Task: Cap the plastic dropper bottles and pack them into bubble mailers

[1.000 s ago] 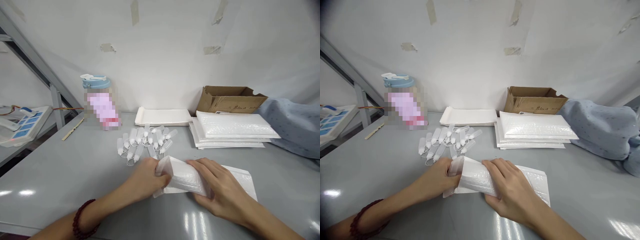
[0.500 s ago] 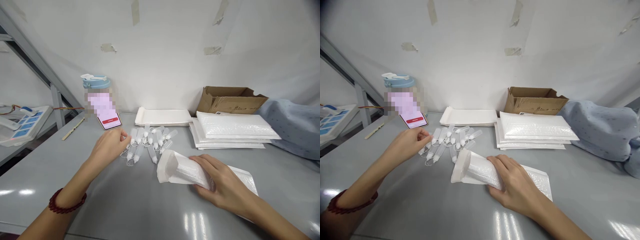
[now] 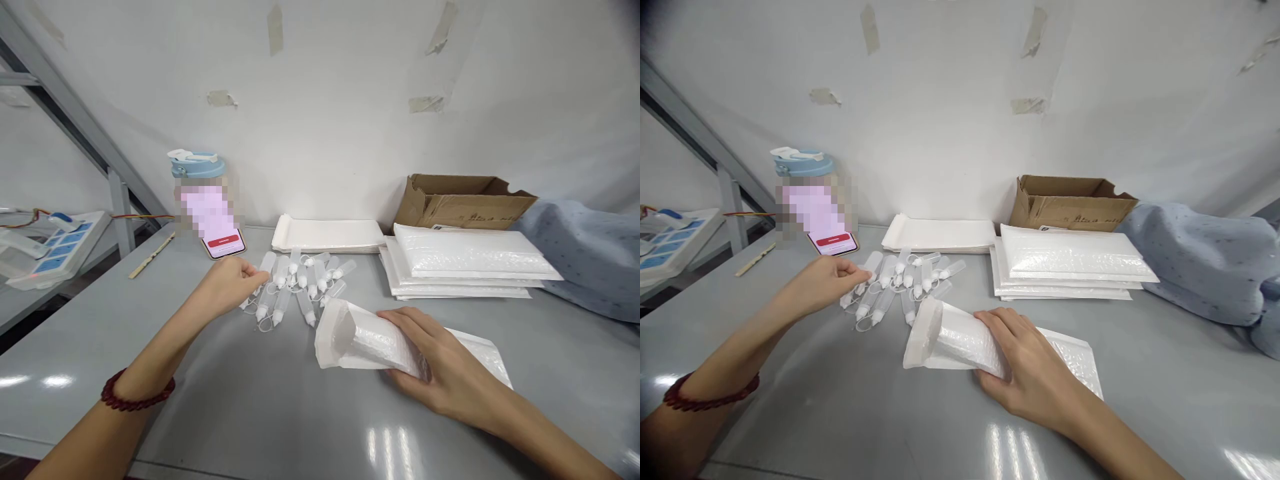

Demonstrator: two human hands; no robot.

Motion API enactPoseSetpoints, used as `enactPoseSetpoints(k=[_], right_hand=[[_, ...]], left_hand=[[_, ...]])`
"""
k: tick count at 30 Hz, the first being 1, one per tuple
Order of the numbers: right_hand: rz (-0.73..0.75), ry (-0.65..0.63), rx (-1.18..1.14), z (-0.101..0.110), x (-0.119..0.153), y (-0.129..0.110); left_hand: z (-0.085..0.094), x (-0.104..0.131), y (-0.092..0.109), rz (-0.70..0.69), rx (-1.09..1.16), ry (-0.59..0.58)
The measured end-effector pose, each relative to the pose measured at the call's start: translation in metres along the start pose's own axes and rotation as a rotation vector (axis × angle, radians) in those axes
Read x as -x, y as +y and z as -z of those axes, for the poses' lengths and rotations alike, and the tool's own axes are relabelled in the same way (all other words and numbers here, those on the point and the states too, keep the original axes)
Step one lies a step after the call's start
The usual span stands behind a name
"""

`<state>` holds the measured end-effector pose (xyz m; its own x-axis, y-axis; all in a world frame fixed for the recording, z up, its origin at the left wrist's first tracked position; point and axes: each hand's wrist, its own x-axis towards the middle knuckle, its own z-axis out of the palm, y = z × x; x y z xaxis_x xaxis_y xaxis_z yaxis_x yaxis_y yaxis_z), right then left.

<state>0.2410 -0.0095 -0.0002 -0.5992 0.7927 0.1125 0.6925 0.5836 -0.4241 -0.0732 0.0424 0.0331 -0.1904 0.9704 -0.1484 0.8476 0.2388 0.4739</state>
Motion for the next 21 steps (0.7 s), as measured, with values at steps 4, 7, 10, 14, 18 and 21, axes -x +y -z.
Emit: enactPoseSetpoints(k=[4, 7, 10, 14, 18, 21], right_hand=[[-0.03, -0.017, -0.036, 0.0, -0.001, 0.0], [-0.049, -0.028, -0.058, 0.0, -0.001, 0.0], [-0.048, -0.029, -0.059, 0.0, -0.001, 0.001], [-0.035, -0.031, -0.062, -0.001, -0.001, -0.002], [-0.003, -0.03, -0.055, -0.004, 0.001, -0.006], [0.007, -0.018, -0.052, -0.005, 0.002, -0.006]], left_hand=[[0.008, 0.012, 0.004, -0.107, 0.183, 0.042], [0.009, 0.025, 0.009, -0.327, 0.25, -0.175], [0.003, 0.036, 0.014, -0.508, 0.15, -0.332], [-0.01, 0.043, 0.018, -0.615, 0.111, -0.408], [-0.026, 0.049, 0.024, -0.658, 0.115, -0.323], [-0.035, 0.056, 0.03, -0.66, 0.202, -0.293]])
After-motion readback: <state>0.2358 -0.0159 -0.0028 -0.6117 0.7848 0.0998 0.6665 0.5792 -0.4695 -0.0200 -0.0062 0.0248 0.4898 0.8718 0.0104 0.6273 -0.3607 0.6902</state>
